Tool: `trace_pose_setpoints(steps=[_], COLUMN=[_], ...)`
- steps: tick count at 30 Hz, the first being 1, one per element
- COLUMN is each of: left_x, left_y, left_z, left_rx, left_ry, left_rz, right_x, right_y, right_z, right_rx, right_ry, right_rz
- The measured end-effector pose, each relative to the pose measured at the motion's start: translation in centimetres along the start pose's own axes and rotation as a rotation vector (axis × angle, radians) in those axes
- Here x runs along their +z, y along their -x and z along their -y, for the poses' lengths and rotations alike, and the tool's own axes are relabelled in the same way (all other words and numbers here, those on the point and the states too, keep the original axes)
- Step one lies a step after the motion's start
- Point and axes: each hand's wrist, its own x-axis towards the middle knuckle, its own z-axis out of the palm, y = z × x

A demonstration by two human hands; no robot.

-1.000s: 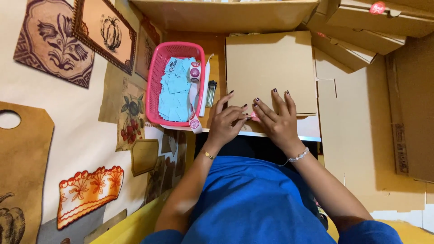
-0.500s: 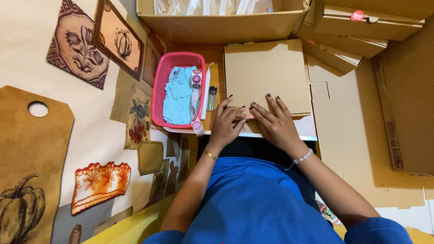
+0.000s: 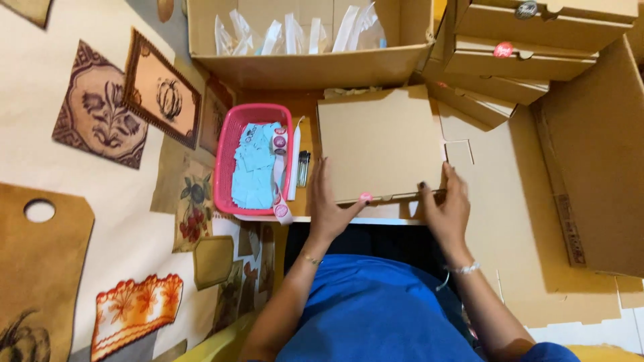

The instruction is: Packing small bags into cardboard boxes and sealing them with stickers.

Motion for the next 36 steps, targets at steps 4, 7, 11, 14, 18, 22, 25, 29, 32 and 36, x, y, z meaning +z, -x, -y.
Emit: trace_pose_setpoints(steps=[4, 7, 11, 14, 18, 22, 25, 29, 32, 36], left_x=[-1.3, -3.3, -4.9, -5.0, -1.6, 2.8, 6.9, 10.7, 15.2, 17.1], left_y=[0.9, 2.6, 3.4, 0.6, -7.9, -17.5, -23.6, -28.5, -31.6, -31.7], left_z=[-1.0, -4.6, -8.8, -12.8, -15.7, -19.2, -19.5, -19.9, -16.7, -14.4], left_rx=[0.002, -0.016, 0.113, 0.343, 0.436, 0.538, 0.564, 0.504, 0.435, 0.427], left_ry=[0.041, 0.028, 0.001, 0.118, 0.103, 0.303, 0.326, 0.319, 0.169, 0.217], left_rz=[-0.076, -0.111, -0.149, -0.166, -0.022, 0.09, 0.14, 0.119, 0.04, -0.003], right_x=[-2.2, -4.3, -5.9, -8.4, -13.3, -16.5, -17.5, -18.2, -16.8, -15.0], right_y=[0.7, 2.0, 2.6, -1.8, -10.8, -18.1, -22.3, -28.1, -30.1, -29.4], right_z=[4.8, 7.9, 7.0, 5.8, 6.9, 3.2, -0.9, -1.9, -5.2, -4.5], right_rx=[0.188, 0.171, -0.089, -0.288, -0.393, -0.436, -0.4, -0.585, -0.386, -0.325], right_ry=[-0.272, -0.403, -0.398, -0.312, -0.151, -0.118, -0.234, -0.298, -0.052, -0.01], right_rz=[-0.063, -0.103, -0.309, -0.502, -0.677, -0.723, -0.694, -0.574, -0.514, -0.462])
